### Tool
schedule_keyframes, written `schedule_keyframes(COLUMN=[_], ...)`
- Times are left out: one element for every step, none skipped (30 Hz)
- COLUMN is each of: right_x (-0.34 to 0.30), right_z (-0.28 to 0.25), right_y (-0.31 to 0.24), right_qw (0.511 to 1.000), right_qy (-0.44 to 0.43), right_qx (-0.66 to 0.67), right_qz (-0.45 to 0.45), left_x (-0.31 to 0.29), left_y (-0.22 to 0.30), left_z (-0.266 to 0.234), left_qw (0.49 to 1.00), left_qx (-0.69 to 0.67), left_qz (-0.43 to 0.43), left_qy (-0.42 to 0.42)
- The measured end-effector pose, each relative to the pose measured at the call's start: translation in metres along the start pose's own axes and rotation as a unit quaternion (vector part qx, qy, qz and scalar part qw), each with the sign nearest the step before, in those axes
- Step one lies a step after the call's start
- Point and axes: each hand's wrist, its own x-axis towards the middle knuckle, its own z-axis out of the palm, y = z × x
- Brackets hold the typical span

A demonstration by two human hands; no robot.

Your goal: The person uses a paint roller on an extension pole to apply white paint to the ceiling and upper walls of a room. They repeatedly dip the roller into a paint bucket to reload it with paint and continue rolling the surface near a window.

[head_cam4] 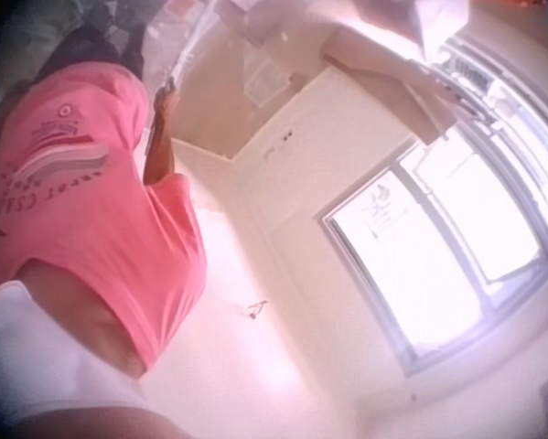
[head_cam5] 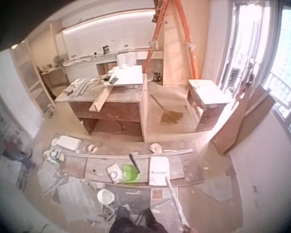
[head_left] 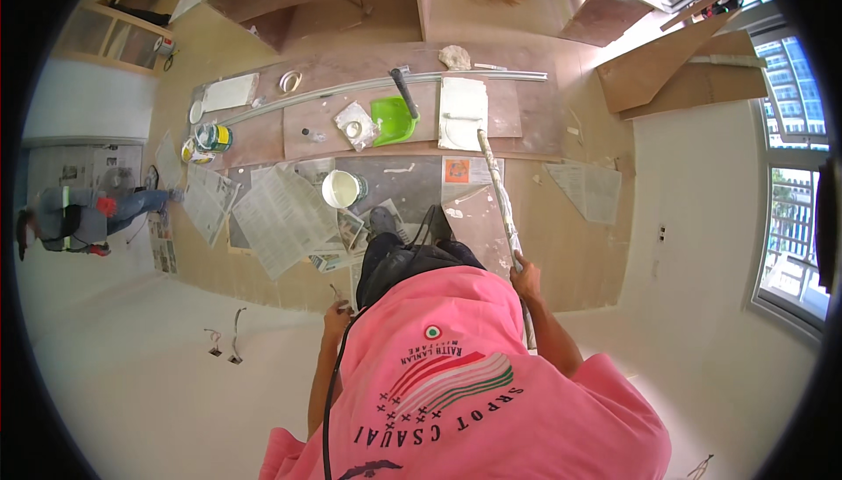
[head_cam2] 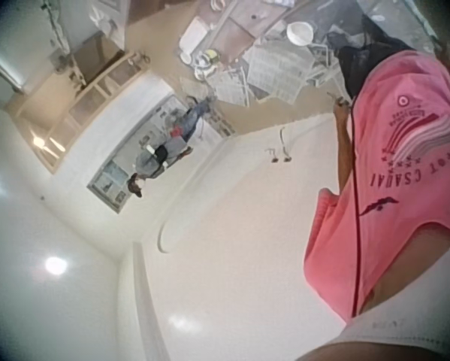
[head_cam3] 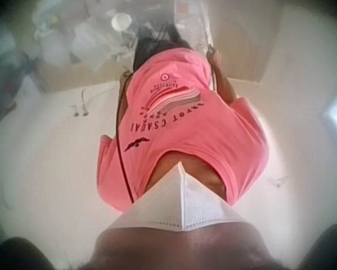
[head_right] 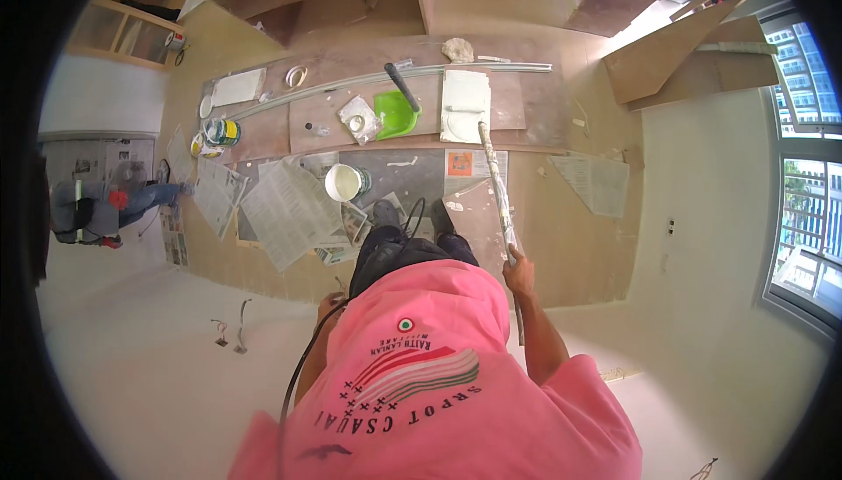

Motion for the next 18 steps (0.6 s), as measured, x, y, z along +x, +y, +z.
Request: schedule_keyframes(right_x=[-0.002, -0.001, 0.001, 0.001, 0.004, 0.009, 0.015, 0.022, 0.028, 0.032, 0.033, 0.033, 0.034, 0.029, 0.019, 0.011, 0.003, -0.005], right_z=[0.001, 0.002, 0.003, 0.003, 0.002, 0.001, -0.001, -0.004, -0.007, -0.009, -0.012, -0.014, -0.017, -0.020, -0.022, -0.024, -0.026, -0.027], right_y=[0.000, 0.000, -0.001, -0.002, -0.004, -0.006, -0.010, -0.015, -0.019, -0.023, -0.025, -0.027, -0.030, -0.031, -0.032, -0.032, -0.032, -0.031], right_qw=[1.000, 1.000, 1.000, 1.000, 0.999, 0.999, 0.999, 0.999, 0.999, 0.999, 0.999, 0.999, 0.999, 0.999, 0.999, 1.000, 0.999, 0.999], right_qy=[-0.003, 0.007, 0.017, 0.027, 0.029, 0.032, 0.036, 0.038, 0.041, 0.043, 0.044, 0.046, 0.047, 0.039, 0.030, 0.023, 0.022, 0.022], right_qx=[0.002, 0.006, 0.010, 0.015, 0.012, 0.008, 0.005, 0.001, -0.004, -0.008, 0.002, 0.012, 0.022, 0.022, 0.022, 0.020, 0.025, 0.030], right_qz=[0.005, 0.004, 0.002, 0.002, -0.003, -0.007, -0.011, -0.008, -0.004, -0.001, -0.005, -0.008, -0.012, -0.009, -0.005, -0.002, 0.002, 0.007], left_x=[-0.001, 0.001, 0.001, 0.002, 0.003, 0.003, 0.005, 0.005, 0.005, 0.006, 0.006, 0.005, 0.006, 0.011, 0.015, 0.019, 0.017, 0.016], left_y=[0.006, 0.011, 0.016, 0.017, 0.018, 0.018, 0.021, 0.022, 0.023, 0.021, 0.018, 0.015, 0.010, -0.002, -0.014, -0.023, -0.019, -0.014], left_z=[-0.001, -0.001, -0.002, -0.003, -0.003, -0.003, -0.002, -0.002, -0.002, -0.003, -0.003, -0.004, -0.004, -0.004, -0.004, -0.003, 0.000, 0.001], left_qw=[1.000, 0.999, 0.998, 0.997, 0.998, 0.998, 0.999, 0.999, 0.998, 0.998, 0.999, 0.999, 0.999, 0.998, 0.996, 0.993, 0.994, 0.995], left_qx=[-0.028, -0.042, -0.057, -0.070, -0.061, -0.053, -0.044, -0.048, -0.053, -0.057, -0.048, -0.039, -0.030, -0.058, -0.085, -0.114, -0.105, -0.095], left_qz=[-0.006, -0.011, -0.017, -0.022, -0.022, -0.023, -0.022, -0.020, -0.018, -0.017, -0.007, 0.003, 0.013, 0.011, 0.009, 0.007, 0.004, 0.000], left_qy=[-0.005, -0.010, -0.015, -0.020, -0.017, -0.015, -0.013, -0.015, -0.016, -0.017, -0.021, -0.025, -0.029, -0.027, -0.024, -0.022, -0.021, -0.021])
